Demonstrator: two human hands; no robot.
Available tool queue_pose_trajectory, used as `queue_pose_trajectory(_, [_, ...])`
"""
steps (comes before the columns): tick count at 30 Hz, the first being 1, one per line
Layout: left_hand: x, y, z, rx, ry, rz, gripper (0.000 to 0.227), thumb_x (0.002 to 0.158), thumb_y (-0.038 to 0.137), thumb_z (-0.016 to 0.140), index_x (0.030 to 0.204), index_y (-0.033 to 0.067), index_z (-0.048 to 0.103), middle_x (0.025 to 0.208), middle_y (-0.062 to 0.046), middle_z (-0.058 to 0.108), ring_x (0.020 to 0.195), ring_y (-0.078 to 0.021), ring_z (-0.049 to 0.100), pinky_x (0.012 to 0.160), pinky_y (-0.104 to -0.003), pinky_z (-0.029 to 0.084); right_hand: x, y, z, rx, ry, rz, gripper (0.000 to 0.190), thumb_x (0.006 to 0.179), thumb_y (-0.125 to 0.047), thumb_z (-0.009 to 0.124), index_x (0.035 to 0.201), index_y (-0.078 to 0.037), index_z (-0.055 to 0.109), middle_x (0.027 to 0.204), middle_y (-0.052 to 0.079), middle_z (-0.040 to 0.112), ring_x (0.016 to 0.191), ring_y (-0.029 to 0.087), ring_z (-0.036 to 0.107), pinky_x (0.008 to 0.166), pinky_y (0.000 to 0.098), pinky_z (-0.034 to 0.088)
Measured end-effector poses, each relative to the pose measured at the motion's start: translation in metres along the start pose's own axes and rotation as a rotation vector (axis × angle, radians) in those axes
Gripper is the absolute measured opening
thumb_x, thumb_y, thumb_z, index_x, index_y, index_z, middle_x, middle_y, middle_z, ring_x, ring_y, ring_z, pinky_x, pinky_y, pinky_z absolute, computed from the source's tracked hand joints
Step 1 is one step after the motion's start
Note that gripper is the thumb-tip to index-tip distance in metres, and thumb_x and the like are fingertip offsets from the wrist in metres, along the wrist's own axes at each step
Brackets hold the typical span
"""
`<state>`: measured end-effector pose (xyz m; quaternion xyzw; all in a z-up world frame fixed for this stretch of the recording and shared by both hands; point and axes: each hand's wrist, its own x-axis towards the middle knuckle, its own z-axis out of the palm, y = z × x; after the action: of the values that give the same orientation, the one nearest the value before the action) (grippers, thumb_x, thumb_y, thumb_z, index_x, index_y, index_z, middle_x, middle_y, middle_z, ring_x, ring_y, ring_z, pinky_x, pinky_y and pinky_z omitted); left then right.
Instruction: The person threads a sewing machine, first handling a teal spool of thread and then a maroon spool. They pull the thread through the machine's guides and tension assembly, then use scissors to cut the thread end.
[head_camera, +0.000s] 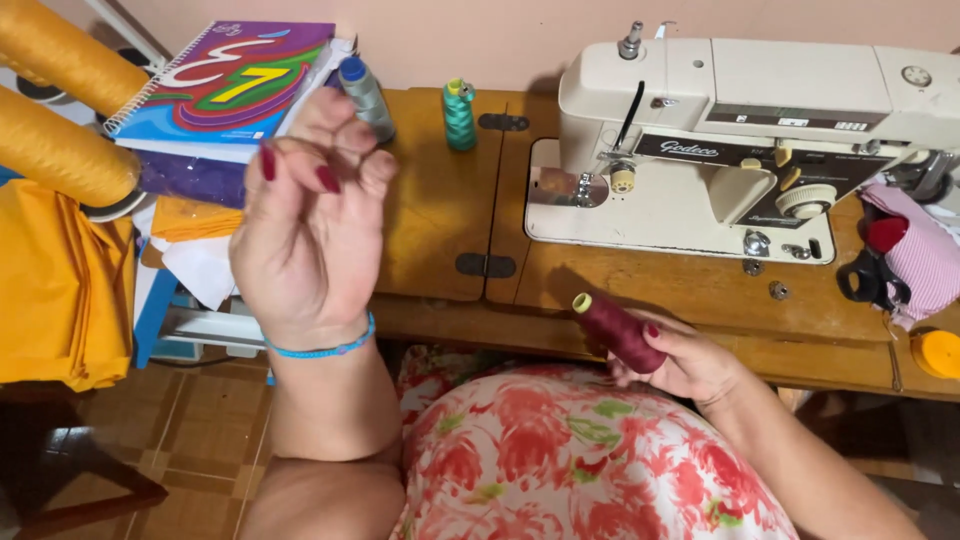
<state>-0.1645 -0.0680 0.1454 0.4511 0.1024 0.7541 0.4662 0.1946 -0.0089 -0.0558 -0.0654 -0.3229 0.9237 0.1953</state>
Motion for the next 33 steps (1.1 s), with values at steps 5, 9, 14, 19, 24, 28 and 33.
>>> queue_pose_trajectory(5, [-0.032,-0.038,0.025,-0.126,-0.024,-0.292,0.031,0.102,0.023,0.063,0.095,-0.0054,0.073,0.137,-0.03,0.06,0.138,-0.045,0.053,0.128,-0.059,0.031,0.014,-0.015,-0.022,-0.772,0.269,-0.136,0.044,0.077,-0.021,0.082,0.117,-0.014,0.065,0.11,0.007,0.07,0.094,0.018,0.063,0.09,0.0343,0.053])
queue_pose_trajectory(9, [-0.061,-0.077,0.079,-0.167,-0.143,-0.379,0.023,0.105,0.014,0.06,0.095,-0.0024,0.073,0.124,-0.025,0.065,0.119,-0.0314,0.059,0.109,-0.044,0.043,0.042,-0.009,-0.074,-1.241,0.376,-0.535,0.032,0.086,-0.011,0.075,0.116,-0.013,0.063,0.129,0.011,0.048,0.114,0.023,0.051,0.104,0.0359,0.043])
queue_pose_trajectory(14, [-0.081,-0.129,0.082,-0.27,0.02,-0.356,0.015,0.1,-0.001,0.062,0.09,-0.0049,0.072,0.12,-0.029,0.067,0.114,-0.0312,0.064,0.104,-0.046,0.05,0.064,0.002,-0.135,-1.146,0.361,-0.582,0.071,0.073,-0.041,0.09,0.126,0.0,0.067,0.136,0.016,0.048,0.115,0.025,0.053,0.106,0.0367,0.04])
queue_pose_trajectory(19, [-0.078,-0.129,0.088,-0.262,0.047,-0.38,0.015,0.105,0.004,0.062,0.1,-0.002,0.076,0.119,-0.018,0.071,0.11,-0.0218,0.064,0.107,-0.042,0.043,0.073,-0.005,-0.062,-1.313,0.528,-0.566,0.063,0.072,-0.022,0.084,0.128,0.0,0.065,0.127,0.019,0.059,0.111,0.031,0.061,0.101,0.042,0.047])
queue_pose_trajectory(24, [-0.082,-0.134,0.089,-0.21,0.011,-0.416,0.014,0.104,0.004,0.063,0.106,0.0018,0.077,0.129,-0.015,0.068,0.118,-0.02,0.062,0.114,-0.041,0.039,0.075,-0.017,0.011,-1.453,0.702,-0.549,0.061,0.071,-0.005,0.078,0.13,0.0,0.063,0.12,0.021,0.069,0.108,0.036,0.068,0.096,0.0467,0.053])
queue_pose_trajectory(28, [-0.084,-0.132,0.087,-0.102,-0.066,-0.44,0.017,0.107,0.022,0.067,0.114,0.017,0.08,0.149,-0.005,0.061,0.127,-0.0099,0.058,0.116,-0.033,0.033,-0.007,-0.032,-0.016,-1.372,0.923,-0.871,0.048,0.074,0.02,0.058,0.118,0.001,0.064,0.108,0.013,0.06,0.102,0.024,0.06,0.094,0.0351,0.05])
queue_pose_trajectory(33, [-0.079,-0.133,0.073,0.586,-0.453,-0.395,0.027,0.108,0.04,0.051,0.116,0.027,0.073,0.162,-0.019,0.045,0.149,-0.0314,0.046,0.127,-0.054,0.027,-0.041,-0.047,0.093,-1.719,0.911,-1.048,0.025,0.096,0.0,0.056,0.121,0.003,0.054,0.127,0.023,0.053,0.123,0.035,0.053,0.111,0.0455,0.042])
